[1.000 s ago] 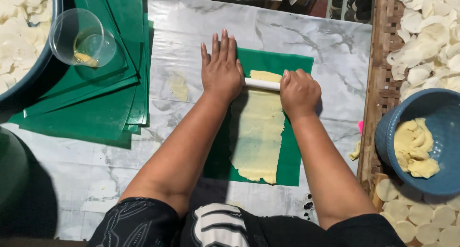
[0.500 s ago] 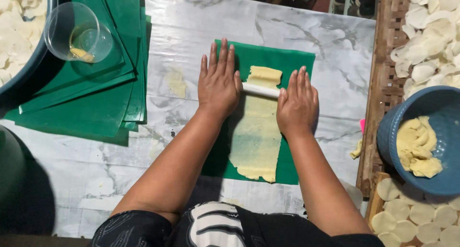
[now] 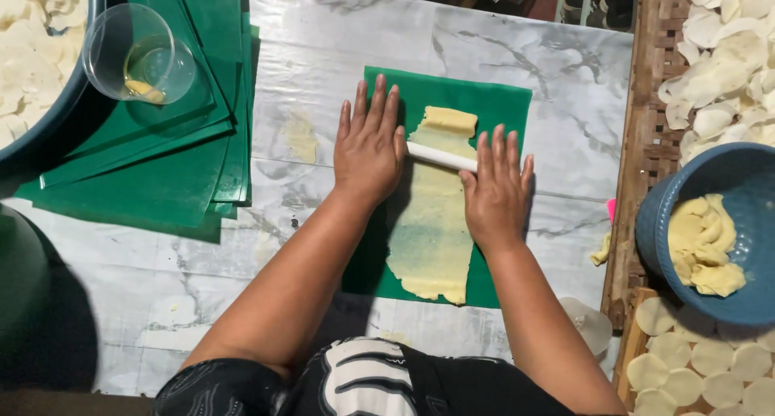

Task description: Rolling out small pieces of dough into thin sheets using a rolling pin on a green mat.

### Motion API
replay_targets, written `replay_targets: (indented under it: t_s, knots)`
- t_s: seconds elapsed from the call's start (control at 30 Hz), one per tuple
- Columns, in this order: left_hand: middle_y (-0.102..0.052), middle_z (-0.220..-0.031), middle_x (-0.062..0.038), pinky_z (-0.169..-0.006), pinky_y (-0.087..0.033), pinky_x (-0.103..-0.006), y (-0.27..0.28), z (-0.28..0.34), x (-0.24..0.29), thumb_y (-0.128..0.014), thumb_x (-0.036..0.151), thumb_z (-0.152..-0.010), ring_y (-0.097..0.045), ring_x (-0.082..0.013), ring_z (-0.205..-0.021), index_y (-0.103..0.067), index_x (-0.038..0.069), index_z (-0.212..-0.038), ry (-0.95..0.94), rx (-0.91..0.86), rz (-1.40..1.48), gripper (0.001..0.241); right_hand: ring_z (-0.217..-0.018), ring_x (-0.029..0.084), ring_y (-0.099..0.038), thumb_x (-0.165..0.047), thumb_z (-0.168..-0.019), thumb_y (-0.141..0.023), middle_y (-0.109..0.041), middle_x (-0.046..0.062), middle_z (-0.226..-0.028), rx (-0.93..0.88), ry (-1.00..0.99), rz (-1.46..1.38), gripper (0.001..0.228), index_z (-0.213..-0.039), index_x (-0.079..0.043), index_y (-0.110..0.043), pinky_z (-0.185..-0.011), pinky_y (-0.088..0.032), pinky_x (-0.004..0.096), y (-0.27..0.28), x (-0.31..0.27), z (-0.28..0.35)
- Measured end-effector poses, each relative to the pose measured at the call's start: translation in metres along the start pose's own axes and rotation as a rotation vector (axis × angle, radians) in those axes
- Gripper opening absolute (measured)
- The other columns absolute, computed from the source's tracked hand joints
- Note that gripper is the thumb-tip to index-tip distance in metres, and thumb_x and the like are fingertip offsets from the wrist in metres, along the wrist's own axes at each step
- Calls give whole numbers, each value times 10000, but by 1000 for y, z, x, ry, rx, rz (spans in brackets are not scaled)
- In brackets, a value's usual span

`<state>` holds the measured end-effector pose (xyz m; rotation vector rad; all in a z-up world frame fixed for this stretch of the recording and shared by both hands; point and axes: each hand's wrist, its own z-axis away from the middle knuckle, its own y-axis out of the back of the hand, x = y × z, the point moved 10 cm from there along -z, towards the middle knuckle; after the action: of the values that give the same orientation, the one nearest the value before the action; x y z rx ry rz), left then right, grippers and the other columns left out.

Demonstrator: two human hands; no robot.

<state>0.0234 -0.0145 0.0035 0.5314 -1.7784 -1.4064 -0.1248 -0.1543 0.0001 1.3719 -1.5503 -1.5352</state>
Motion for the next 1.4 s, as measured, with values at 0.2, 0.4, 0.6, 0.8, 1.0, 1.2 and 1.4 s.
replay_targets:
  t_s: [0.2, 0.4, 0.6, 0.8, 1.0, 1.2, 1.4]
  knots:
    - [-612, -1440, -36, -1103, -473, -465, -26, -71, -36, -519, 320, -1039, -608, -291, -1308, -619, 233, -1411, 67, 88, 382, 395, -989, 271, -574, -337, -982, -648, -536, -21, -1064, 157, -34, 72, 245, -1196, -220, -630, -851, -439, 456, 33, 31, 35]
    - [-709, -1088, 89, -878, -588, -365, -53, -77, 24, -685, 409, -910, -716, -192, -1033, -724, 339, -1137, -290, 186, 203, 241, -975, 329, -592, -116, -1009, -699, -548, 66, -1072, 397, -326, -127, 221, -1220, -99, -636, -876, -473, 433, 85, 88, 59]
    - [-620, -981, 14, -899, -529, -457, -50, -69, 47, -680, 242, -856, -637, -262, -987, -724, 272, -1066, -334, 136, 95, 216, -1017, 402, -591, -54, -1019, -675, -553, 126, -1076, 447, -277, -209, 186, -1200, -37, -632, -930, -465, 473, 100, 80, 55]
    - [-640, -1016, -32, -826, -557, -367, -2, -9, 71, -622, 160, -941, -679, -256, -1002, -605, 215, -1051, -526, 121, 200, 124, -1023, 405, -591, -40, -1000, -697, -558, 123, -1079, 433, -250, -264, 208, -1197, -35, -630, -936, -465, 473, 100, 68, 51]
    - [-659, -1211, -35, -1020, -499, -429, 61, 39, 32, -577, -48, -753, -648, -272, -1168, -677, 195, -1196, -361, 405, 477, 515, -1011, 386, -584, -93, -996, -689, -584, 88, -1071, 208, -18, -167, 224, -1211, -70, -633, -888, -441, 490, 97, 37, 18]
    - [-266, -1705, -114, -1339, -164, -575, 82, 13, 20, -597, 88, -993, -184, -371, -1620, -420, 140, -1580, -210, 375, 260, 616, -976, 334, -555, -26, -886, -690, -601, 89, -1106, 34, 236, 76, 566, -1407, -232, -610, -826, -405, 480, 50, 6, -14]
    - [-323, -1667, -140, -1272, -186, -484, 2, 10, -2, -332, 308, -1075, -226, -322, -1565, -432, 45, -1567, -62, 164, 2, 567, -1510, 322, -392, -357, -1130, -404, -345, 180, -1667, 18, 168, 101, 567, -1562, 9, -439, -1152, -325, 516, 20, -1, -11]
